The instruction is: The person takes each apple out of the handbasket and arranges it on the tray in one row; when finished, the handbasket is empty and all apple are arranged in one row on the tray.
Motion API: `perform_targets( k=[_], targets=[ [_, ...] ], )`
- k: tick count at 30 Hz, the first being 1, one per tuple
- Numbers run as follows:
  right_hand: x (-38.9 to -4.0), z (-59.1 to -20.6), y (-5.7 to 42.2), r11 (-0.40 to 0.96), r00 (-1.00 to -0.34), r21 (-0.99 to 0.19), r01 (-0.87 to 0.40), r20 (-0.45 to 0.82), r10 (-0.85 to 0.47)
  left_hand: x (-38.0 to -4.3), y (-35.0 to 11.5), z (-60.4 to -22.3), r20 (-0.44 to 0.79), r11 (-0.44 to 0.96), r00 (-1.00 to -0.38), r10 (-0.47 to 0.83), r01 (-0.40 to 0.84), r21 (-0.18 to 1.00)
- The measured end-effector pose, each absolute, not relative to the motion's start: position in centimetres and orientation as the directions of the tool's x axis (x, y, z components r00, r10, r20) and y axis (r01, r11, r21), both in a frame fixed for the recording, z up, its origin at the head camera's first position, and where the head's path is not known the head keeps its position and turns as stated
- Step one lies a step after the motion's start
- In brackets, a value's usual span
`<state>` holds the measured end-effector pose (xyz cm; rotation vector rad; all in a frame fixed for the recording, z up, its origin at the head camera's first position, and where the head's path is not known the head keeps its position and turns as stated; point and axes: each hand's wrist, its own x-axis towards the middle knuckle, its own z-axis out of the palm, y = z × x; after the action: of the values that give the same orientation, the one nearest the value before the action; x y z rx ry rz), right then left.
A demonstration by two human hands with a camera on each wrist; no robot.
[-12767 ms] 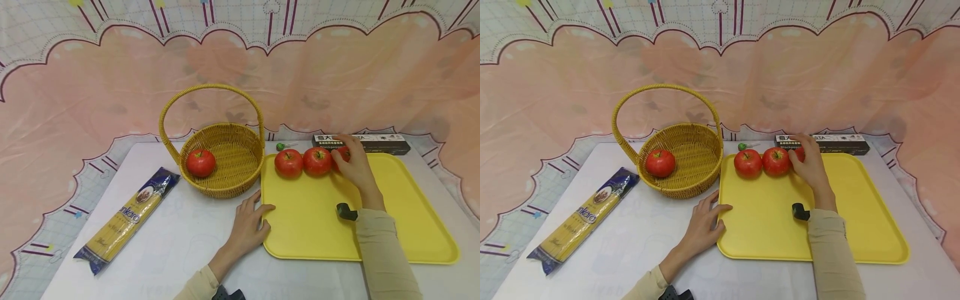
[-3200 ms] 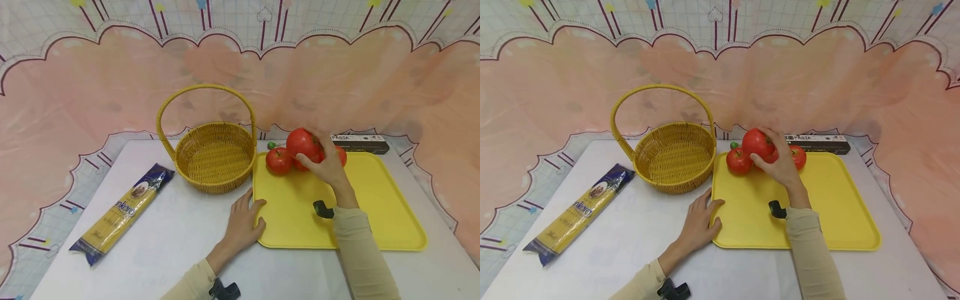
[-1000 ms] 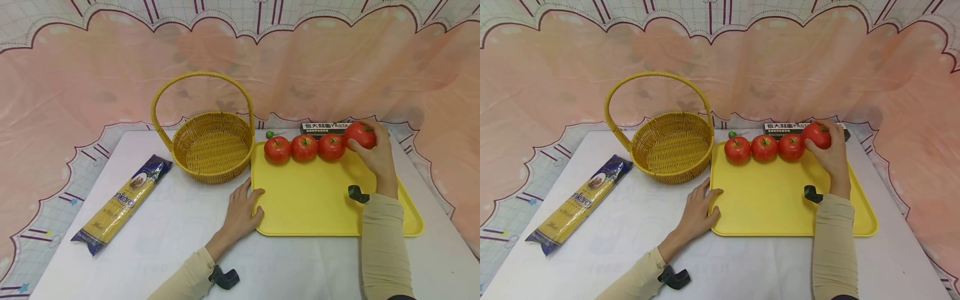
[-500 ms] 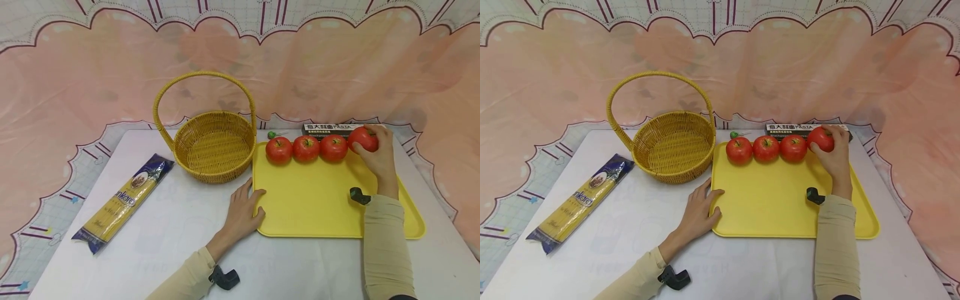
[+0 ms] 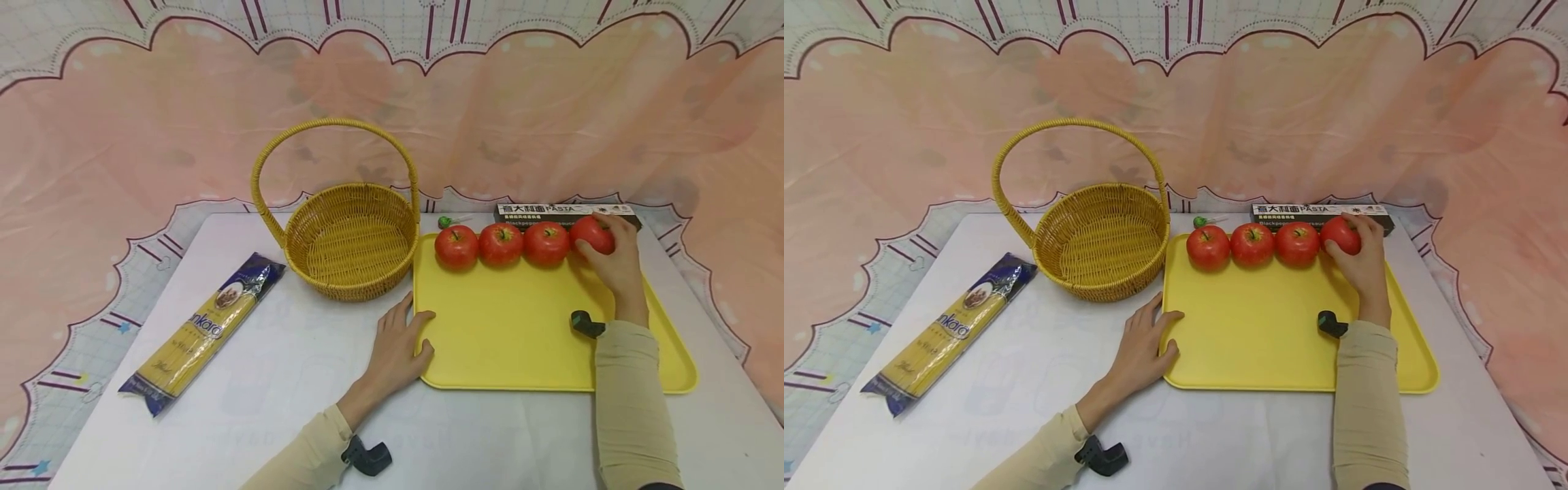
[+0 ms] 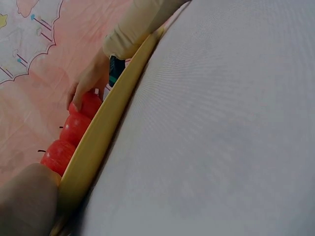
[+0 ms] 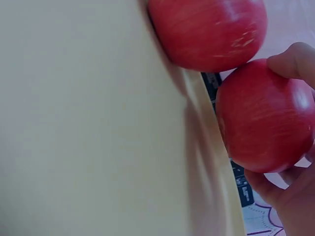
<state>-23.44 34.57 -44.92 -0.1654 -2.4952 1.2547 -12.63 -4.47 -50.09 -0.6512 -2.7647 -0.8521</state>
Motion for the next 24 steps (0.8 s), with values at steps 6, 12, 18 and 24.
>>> perform_targets(
  k=[6, 12, 18, 24],
  targets=[
    [-23.6, -45.6, 34.8, 0.6, -0.941, -0.798, -0.052, 0.241, 0.238, -12.5, -4.5, -50.1, 0.292, 0.743, -0.89, 0.351, 0.454, 0.491],
    [-23.5, -45.9, 35.1, 0.624, -0.955, -0.78, -0.036, 0.21, 0.208, -12.5, -4.5, -49.9, 0.312, 0.737, -0.882, 0.354, 0.468, 0.487],
    [-23.6, -45.9, 35.1, 0.633, -0.966, -0.772, -0.061, 0.205, 0.157, -12.6, -4.5, -49.9, 0.33, 0.735, -0.875, 0.355, 0.479, 0.48],
    [-23.6, -46.1, 35.2, 0.628, -0.967, -0.776, -0.059, 0.2, 0.156, -12.5, -4.5, -49.9, 0.299, 0.737, -0.887, 0.351, 0.459, 0.496]
  ],
)
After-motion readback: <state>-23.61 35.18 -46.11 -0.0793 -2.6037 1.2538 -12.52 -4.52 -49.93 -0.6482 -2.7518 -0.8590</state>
